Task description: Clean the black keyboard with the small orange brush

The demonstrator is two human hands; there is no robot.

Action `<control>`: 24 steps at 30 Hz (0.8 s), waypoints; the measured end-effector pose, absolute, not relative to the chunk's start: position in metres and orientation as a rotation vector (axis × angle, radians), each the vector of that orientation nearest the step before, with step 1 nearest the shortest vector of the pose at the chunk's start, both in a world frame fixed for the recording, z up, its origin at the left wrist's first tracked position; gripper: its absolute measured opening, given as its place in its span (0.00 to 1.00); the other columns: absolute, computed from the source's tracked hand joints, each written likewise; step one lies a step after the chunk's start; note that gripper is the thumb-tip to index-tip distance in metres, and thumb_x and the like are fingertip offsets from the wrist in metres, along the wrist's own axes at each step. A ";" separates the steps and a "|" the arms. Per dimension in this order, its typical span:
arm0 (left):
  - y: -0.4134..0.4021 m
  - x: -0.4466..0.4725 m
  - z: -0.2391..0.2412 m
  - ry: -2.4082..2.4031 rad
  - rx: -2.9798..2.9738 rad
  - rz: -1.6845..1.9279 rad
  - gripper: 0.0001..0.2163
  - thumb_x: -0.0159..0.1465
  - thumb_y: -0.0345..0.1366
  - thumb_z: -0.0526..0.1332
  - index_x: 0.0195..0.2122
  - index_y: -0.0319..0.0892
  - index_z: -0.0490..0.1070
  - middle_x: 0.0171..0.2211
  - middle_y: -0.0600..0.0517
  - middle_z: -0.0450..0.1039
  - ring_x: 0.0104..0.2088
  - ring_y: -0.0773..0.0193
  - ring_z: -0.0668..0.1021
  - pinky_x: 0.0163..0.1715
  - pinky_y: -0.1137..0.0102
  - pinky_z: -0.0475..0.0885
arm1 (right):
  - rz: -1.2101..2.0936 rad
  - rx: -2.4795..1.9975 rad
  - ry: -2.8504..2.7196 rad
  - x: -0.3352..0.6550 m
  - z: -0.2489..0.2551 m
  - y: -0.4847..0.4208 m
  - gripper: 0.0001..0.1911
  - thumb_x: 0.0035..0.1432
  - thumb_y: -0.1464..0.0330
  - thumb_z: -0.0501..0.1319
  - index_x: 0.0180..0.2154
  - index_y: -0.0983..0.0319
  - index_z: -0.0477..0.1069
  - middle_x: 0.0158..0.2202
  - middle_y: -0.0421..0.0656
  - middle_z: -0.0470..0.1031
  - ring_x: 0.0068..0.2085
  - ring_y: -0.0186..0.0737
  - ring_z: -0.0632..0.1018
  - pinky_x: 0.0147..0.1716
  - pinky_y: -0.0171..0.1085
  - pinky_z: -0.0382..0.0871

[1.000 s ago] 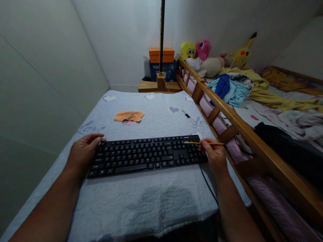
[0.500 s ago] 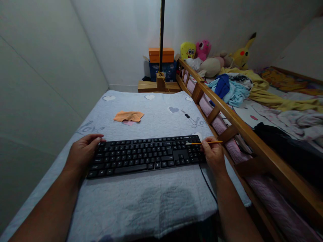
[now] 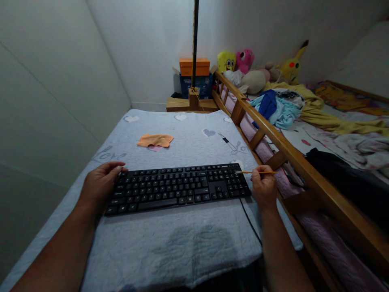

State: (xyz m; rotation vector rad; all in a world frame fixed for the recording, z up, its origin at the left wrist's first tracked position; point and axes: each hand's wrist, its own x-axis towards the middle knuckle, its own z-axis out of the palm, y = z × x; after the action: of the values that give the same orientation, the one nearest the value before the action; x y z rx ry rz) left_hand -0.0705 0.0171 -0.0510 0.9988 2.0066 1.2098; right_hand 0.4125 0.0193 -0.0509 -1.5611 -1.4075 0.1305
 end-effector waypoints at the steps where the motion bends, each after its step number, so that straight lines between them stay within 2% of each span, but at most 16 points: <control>1: 0.017 -0.070 -0.050 2.002 0.997 1.213 0.19 0.52 0.46 0.66 0.42 0.43 0.80 0.37 0.50 0.83 0.33 0.62 0.78 0.32 0.72 0.70 | 0.117 -1.555 -1.378 0.413 -0.052 0.018 0.09 0.61 0.60 0.58 0.32 0.57 0.66 0.24 0.38 0.70 0.28 0.43 0.73 0.33 0.41 0.64; 4: 0.016 -0.067 -0.046 2.000 0.980 1.219 0.18 0.51 0.45 0.66 0.42 0.43 0.80 0.37 0.50 0.83 0.32 0.62 0.78 0.31 0.72 0.71 | 0.196 -1.478 -1.283 0.409 -0.052 0.015 0.09 0.63 0.59 0.59 0.34 0.57 0.66 0.25 0.36 0.69 0.28 0.41 0.72 0.33 0.40 0.65; 9: 0.015 -0.065 -0.044 1.997 0.974 1.213 0.18 0.52 0.44 0.67 0.42 0.42 0.80 0.37 0.49 0.83 0.31 0.62 0.78 0.30 0.72 0.70 | 0.546 -1.305 -1.301 0.392 -0.049 0.013 0.12 0.66 0.57 0.58 0.33 0.56 0.65 0.25 0.35 0.67 0.27 0.38 0.70 0.31 0.37 0.64; 12: 0.015 -0.068 -0.047 1.994 0.969 1.213 0.19 0.53 0.45 0.67 0.44 0.42 0.80 0.38 0.49 0.83 0.31 0.62 0.78 0.29 0.72 0.70 | 0.604 -1.335 -1.357 0.386 -0.048 0.014 0.13 0.66 0.56 0.58 0.33 0.56 0.66 0.24 0.35 0.68 0.27 0.38 0.70 0.30 0.37 0.63; 24: 0.017 -0.073 -0.053 2.017 1.018 1.178 0.20 0.54 0.46 0.67 0.45 0.42 0.80 0.39 0.48 0.83 0.35 0.59 0.79 0.33 0.70 0.71 | 0.181 -1.540 -1.501 0.400 -0.047 0.018 0.09 0.63 0.60 0.56 0.32 0.55 0.65 0.25 0.37 0.69 0.29 0.42 0.72 0.33 0.40 0.63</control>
State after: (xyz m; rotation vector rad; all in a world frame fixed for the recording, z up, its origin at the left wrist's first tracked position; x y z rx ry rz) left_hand -0.0728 0.0171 -0.0531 1.0183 2.0167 1.1784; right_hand 0.4005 0.0184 -0.0468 -1.5401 -1.5012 0.1812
